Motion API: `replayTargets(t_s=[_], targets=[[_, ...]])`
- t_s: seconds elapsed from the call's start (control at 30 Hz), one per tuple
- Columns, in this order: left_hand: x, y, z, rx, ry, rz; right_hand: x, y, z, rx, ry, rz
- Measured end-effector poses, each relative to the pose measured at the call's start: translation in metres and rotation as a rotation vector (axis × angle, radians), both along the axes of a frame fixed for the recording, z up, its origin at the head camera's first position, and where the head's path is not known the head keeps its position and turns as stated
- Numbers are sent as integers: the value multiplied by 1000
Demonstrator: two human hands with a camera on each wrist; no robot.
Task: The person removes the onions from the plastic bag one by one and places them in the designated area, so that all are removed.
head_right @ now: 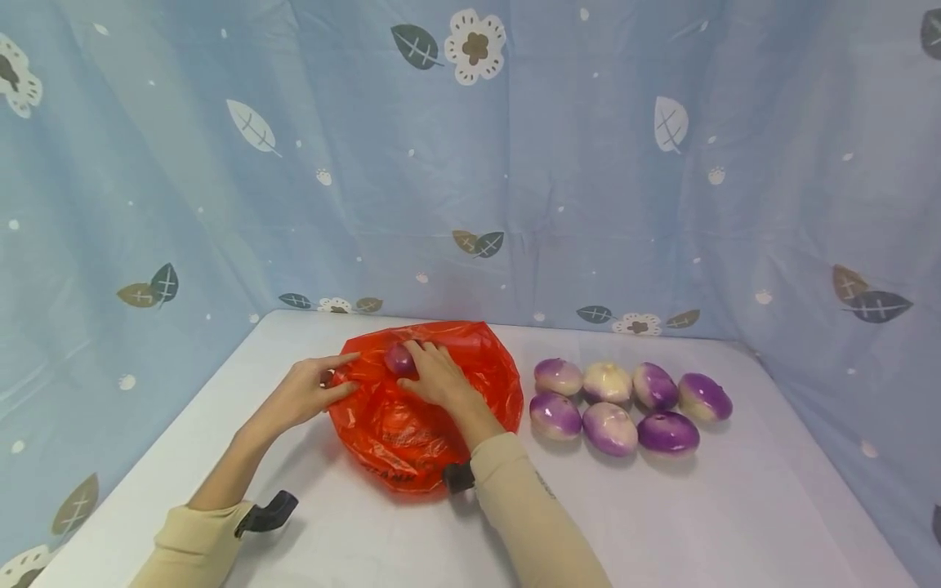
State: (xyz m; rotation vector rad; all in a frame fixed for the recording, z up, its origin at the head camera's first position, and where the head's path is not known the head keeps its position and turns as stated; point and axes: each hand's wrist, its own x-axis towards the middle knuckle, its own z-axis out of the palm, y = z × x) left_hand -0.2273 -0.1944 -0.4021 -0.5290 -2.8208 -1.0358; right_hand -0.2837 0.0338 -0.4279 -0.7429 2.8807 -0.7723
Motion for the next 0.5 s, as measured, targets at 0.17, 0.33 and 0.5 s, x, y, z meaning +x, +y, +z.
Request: replayTargets(t_s=[0.17,0.33,0.5], targets=[[0,-1,0,0,-12,5,2,-3,2,11,-37,1],[0,-1,0,6,-9,1,5,-3,4,13,-23,-16],[-1,-2,-1,2,2,0,8,-2,4,-29,-21,-14]])
